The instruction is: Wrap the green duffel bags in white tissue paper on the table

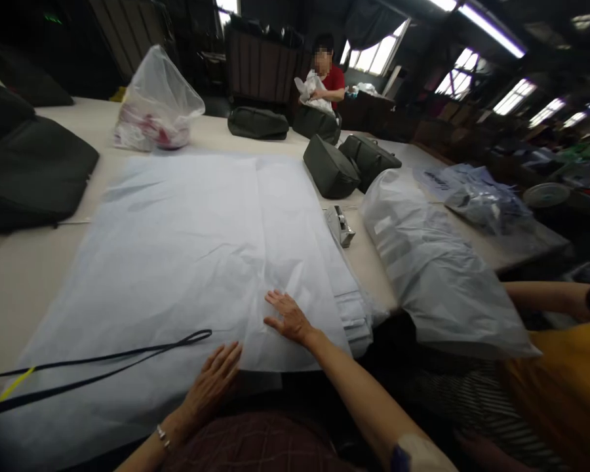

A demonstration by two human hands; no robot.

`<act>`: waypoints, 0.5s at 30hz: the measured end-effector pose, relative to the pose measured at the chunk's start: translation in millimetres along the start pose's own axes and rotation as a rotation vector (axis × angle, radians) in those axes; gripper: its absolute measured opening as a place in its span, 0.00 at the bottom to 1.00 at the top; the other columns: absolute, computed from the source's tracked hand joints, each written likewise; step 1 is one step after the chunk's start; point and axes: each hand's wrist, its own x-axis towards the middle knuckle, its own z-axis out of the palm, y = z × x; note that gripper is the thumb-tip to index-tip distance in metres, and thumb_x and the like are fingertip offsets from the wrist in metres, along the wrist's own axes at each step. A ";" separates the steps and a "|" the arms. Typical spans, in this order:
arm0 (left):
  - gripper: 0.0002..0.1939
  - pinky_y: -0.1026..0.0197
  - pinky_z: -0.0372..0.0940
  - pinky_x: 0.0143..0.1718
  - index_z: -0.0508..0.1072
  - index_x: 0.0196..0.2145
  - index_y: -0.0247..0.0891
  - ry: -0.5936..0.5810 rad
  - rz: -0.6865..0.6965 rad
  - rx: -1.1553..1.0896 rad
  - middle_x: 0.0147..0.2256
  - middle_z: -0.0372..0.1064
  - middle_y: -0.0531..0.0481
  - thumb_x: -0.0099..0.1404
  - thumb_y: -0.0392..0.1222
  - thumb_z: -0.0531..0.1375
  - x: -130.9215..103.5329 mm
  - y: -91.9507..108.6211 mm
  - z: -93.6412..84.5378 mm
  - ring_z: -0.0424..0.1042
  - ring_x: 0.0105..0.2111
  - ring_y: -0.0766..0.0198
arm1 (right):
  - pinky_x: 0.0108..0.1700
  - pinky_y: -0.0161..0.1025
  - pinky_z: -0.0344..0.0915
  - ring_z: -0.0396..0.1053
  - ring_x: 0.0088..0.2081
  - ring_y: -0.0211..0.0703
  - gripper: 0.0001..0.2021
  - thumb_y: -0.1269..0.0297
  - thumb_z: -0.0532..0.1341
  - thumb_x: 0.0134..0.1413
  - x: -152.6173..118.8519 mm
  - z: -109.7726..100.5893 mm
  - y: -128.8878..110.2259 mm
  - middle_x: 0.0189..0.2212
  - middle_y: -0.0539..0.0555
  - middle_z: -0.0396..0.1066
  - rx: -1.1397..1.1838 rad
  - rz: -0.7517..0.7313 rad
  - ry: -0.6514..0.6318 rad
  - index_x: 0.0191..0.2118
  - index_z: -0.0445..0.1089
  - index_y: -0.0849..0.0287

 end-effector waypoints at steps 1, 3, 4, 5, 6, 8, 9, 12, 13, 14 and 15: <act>0.16 0.51 0.54 0.58 0.69 0.51 0.40 -0.003 0.002 0.010 0.55 0.68 0.46 0.67 0.34 0.53 -1.1 -4.0 1.7 0.64 0.56 0.56 | 0.66 0.60 0.48 0.53 0.66 0.53 0.28 0.53 0.59 0.62 -3.4 7.4 4.9 0.63 0.62 0.59 0.007 0.035 -0.034 0.64 0.59 0.60; 0.17 0.53 0.53 0.58 0.68 0.52 0.41 -0.020 -0.007 -0.016 0.53 0.70 0.48 0.68 0.32 0.52 -1.8 -10.1 6.2 0.65 0.54 0.58 | 0.67 0.60 0.45 0.52 0.66 0.53 0.29 0.53 0.59 0.61 -10.3 14.4 12.8 0.63 0.62 0.59 0.038 0.082 -0.073 0.64 0.59 0.59; 0.16 0.53 0.53 0.58 0.70 0.51 0.41 -0.026 -0.019 -0.050 0.51 0.71 0.48 0.68 0.32 0.51 -1.6 -12.4 7.9 0.66 0.54 0.58 | 0.68 0.60 0.44 0.53 0.66 0.52 0.28 0.53 0.58 0.61 -12.8 14.8 15.3 0.63 0.61 0.60 0.066 0.107 -0.076 0.63 0.60 0.59; 0.14 0.53 0.54 0.58 0.71 0.48 0.41 -0.025 -0.025 -0.090 0.50 0.71 0.47 0.68 0.32 0.51 -1.1 -14.4 8.8 0.67 0.53 0.58 | 0.68 0.59 0.44 0.54 0.65 0.51 0.26 0.52 0.57 0.62 -14.0 13.9 16.8 0.62 0.60 0.61 0.103 0.139 -0.070 0.62 0.62 0.58; 0.13 0.53 0.55 0.57 0.72 0.45 0.41 -0.024 -0.031 -0.132 0.48 0.72 0.47 0.69 0.32 0.51 -0.2 -16.4 8.6 0.67 0.52 0.58 | 0.68 0.59 0.43 0.55 0.65 0.50 0.25 0.52 0.56 0.62 -14.1 12.3 17.3 0.61 0.59 0.63 0.147 0.179 -0.061 0.61 0.64 0.56; 0.11 0.53 0.58 0.54 0.72 0.39 0.40 -0.031 -0.042 -0.216 0.44 0.73 0.47 0.70 0.33 0.50 2.3 -20.6 5.1 0.69 0.49 0.58 | 0.68 0.58 0.43 0.59 0.63 0.50 0.22 0.51 0.55 0.62 -11.3 8.3 16.1 0.58 0.57 0.67 0.245 0.273 -0.036 0.57 0.69 0.54; 0.10 0.54 0.60 0.52 0.72 0.37 0.40 -0.036 -0.043 -0.258 0.42 0.73 0.47 0.70 0.34 0.51 3.7 -23.0 2.2 0.70 0.47 0.58 | 0.68 0.57 0.44 0.60 0.62 0.50 0.21 0.50 0.56 0.62 -9.0 6.3 14.6 0.57 0.56 0.69 0.292 0.319 -0.019 0.55 0.71 0.54; 0.09 0.56 0.64 0.46 0.71 0.34 0.40 -0.043 -0.061 -0.369 0.38 0.74 0.48 0.71 0.39 0.52 6.4 -30.0 -7.7 0.72 0.43 0.58 | 0.66 0.55 0.50 0.65 0.58 0.50 0.20 0.49 0.58 0.59 -2.6 0.6 9.6 0.52 0.55 0.73 0.425 0.448 0.061 0.50 0.75 0.55; 0.09 0.56 0.64 0.45 0.71 0.35 0.41 -0.037 -0.088 -0.402 0.38 0.74 0.48 0.71 0.40 0.53 6.6 -31.7 -11.0 0.72 0.42 0.59 | 0.65 0.54 0.53 0.67 0.57 0.50 0.20 0.48 0.58 0.58 -1.2 -1.2 8.2 0.51 0.55 0.74 0.470 0.490 0.095 0.48 0.75 0.55; 0.09 0.57 0.65 0.44 0.71 0.35 0.41 -0.030 -0.129 -0.437 0.38 0.74 0.48 0.71 0.41 0.53 6.4 -32.9 -14.2 0.73 0.41 0.59 | 0.64 0.53 0.55 0.68 0.56 0.50 0.20 0.48 0.58 0.58 -0.2 -3.0 7.1 0.50 0.56 0.75 0.516 0.526 0.129 0.48 0.76 0.55; 0.09 0.57 0.66 0.43 0.72 0.35 0.41 -0.019 -0.179 -0.475 0.38 0.75 0.48 0.71 0.42 0.53 6.3 -33.6 -17.4 0.73 0.40 0.60 | 0.63 0.52 0.57 0.68 0.55 0.50 0.21 0.47 0.58 0.58 0.3 -4.6 6.3 0.49 0.56 0.75 0.556 0.554 0.160 0.47 0.76 0.56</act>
